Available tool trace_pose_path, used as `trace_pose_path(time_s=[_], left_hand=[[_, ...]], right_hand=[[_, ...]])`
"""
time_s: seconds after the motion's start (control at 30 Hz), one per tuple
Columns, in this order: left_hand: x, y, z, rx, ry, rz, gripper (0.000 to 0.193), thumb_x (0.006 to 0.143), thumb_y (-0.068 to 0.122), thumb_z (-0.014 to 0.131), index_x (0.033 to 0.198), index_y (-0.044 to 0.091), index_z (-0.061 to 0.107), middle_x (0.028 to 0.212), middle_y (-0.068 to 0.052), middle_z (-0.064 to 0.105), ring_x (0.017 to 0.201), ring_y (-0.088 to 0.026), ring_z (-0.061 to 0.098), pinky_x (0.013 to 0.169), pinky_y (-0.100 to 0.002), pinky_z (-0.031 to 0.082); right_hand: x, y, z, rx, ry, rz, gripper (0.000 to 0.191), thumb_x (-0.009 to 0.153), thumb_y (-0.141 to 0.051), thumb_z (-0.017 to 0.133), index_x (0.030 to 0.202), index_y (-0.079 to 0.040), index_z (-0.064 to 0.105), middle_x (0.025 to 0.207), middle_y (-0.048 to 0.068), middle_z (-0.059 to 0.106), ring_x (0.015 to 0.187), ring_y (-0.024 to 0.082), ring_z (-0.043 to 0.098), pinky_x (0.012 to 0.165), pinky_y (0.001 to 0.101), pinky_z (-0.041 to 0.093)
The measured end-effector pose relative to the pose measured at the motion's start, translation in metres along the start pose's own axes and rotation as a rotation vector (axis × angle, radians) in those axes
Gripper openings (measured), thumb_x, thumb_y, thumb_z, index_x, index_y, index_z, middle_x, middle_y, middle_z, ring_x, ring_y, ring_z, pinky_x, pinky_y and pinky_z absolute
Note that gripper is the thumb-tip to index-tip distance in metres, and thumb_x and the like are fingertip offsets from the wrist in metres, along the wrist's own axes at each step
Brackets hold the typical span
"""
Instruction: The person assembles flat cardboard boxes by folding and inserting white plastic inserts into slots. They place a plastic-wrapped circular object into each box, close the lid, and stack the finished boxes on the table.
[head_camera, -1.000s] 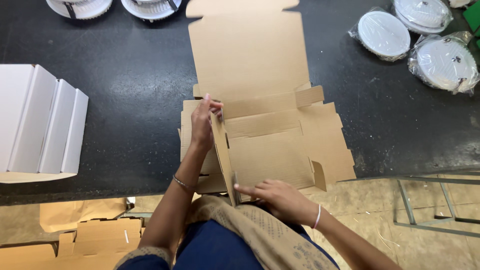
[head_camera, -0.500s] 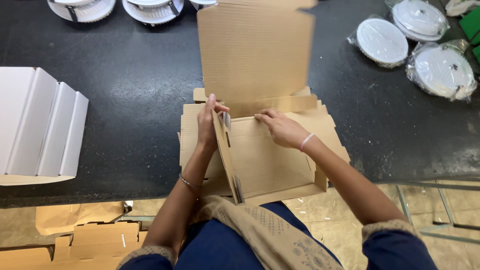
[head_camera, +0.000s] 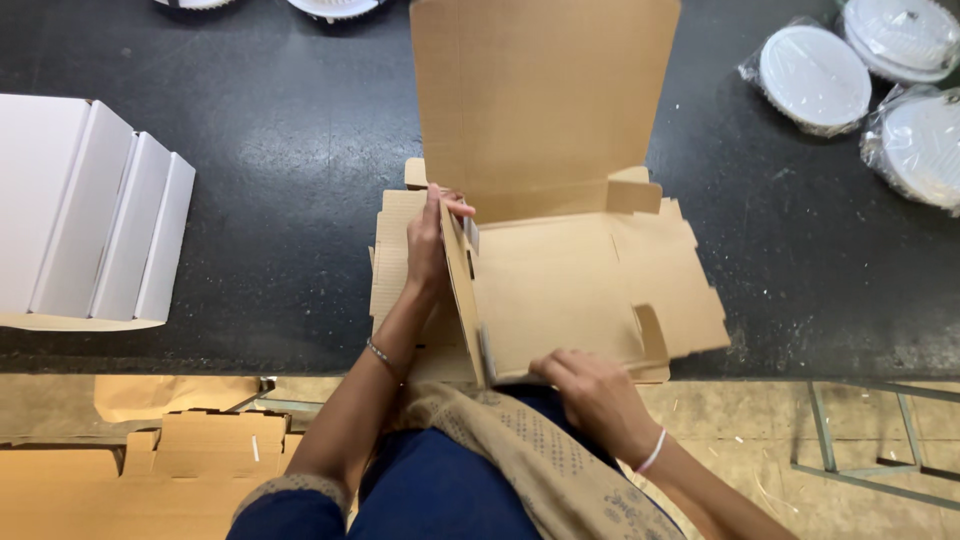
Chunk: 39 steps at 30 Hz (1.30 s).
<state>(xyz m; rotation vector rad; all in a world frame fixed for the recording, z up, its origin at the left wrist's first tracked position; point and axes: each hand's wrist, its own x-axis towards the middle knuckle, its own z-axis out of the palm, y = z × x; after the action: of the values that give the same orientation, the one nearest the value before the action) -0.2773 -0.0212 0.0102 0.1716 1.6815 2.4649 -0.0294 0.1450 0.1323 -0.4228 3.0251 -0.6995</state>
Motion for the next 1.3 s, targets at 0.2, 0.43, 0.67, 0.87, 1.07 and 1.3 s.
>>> trace_pose_path(time_s=[0.2,0.43,0.67,0.87,1.07,1.3], left_hand=[[0.023,-0.004,0.006,-0.074,-0.005,0.123,0.05,0.109,0.044,0.059,0.126,0.001,0.042,0.114,-0.013,0.068,0.1,-0.018,0.057,0.092,-0.034,0.043],[0.001,0.029,-0.01,-0.003,-0.251,0.144,0.073,0.098,0.063,0.061,0.141,0.006,0.047,0.125,-0.005,0.061,0.123,-0.013,0.055,0.113,-0.03,0.039],[-0.004,0.023,-0.031,-0.145,-0.174,0.113,0.073,0.101,0.056,0.071,0.143,-0.002,0.054,0.123,-0.006,0.06,0.104,-0.012,0.047,0.092,-0.028,0.038],[0.021,0.015,-0.037,0.061,-0.245,0.163,0.081,0.093,0.054,0.076,0.149,0.005,0.044,0.143,-0.003,0.057,0.136,-0.013,0.053,0.115,-0.028,0.042],[0.024,0.015,-0.027,0.103,-0.247,0.133,0.086,0.087,0.026,0.087,0.152,0.005,0.035,0.148,-0.011,0.049,0.143,-0.024,0.047,0.112,-0.038,0.051],[0.022,0.011,0.002,0.214,-0.009,0.132,0.093,0.073,0.019,0.094,0.142,0.005,0.034,0.136,-0.016,0.049,0.13,-0.028,0.051,0.104,-0.043,0.056]], right_hand=[[0.024,0.007,0.002,-0.05,0.213,-0.054,0.031,0.077,0.004,0.058,0.105,-0.007,0.067,0.098,0.008,0.068,0.095,0.027,0.064,0.082,0.0392,0.05],[0.026,-0.011,-0.012,-0.084,0.118,-0.116,0.039,0.073,0.003,0.058,0.109,-0.009,0.069,0.101,0.006,0.066,0.098,0.027,0.061,0.086,0.0394,0.048],[0.03,0.004,-0.017,-0.155,0.093,-0.167,0.039,0.075,-0.001,0.064,0.113,-0.01,0.07,0.101,0.004,0.065,0.095,0.025,0.059,0.084,0.038,0.045],[0.063,0.036,-0.013,-0.188,0.098,-0.107,0.04,0.079,0.003,0.061,0.114,-0.016,0.07,0.102,0.002,0.063,0.102,0.023,0.058,0.095,0.0384,0.042],[0.072,0.049,-0.005,-0.082,0.006,-0.23,0.058,0.069,0.011,0.054,0.12,-0.013,0.068,0.116,0.004,0.067,0.111,0.024,0.06,0.095,0.0389,0.041],[0.061,0.061,0.002,-0.064,0.229,-0.003,0.014,0.086,-0.007,0.069,0.099,-0.011,0.072,0.097,0.002,0.071,0.099,0.023,0.064,0.09,0.0371,0.047]])
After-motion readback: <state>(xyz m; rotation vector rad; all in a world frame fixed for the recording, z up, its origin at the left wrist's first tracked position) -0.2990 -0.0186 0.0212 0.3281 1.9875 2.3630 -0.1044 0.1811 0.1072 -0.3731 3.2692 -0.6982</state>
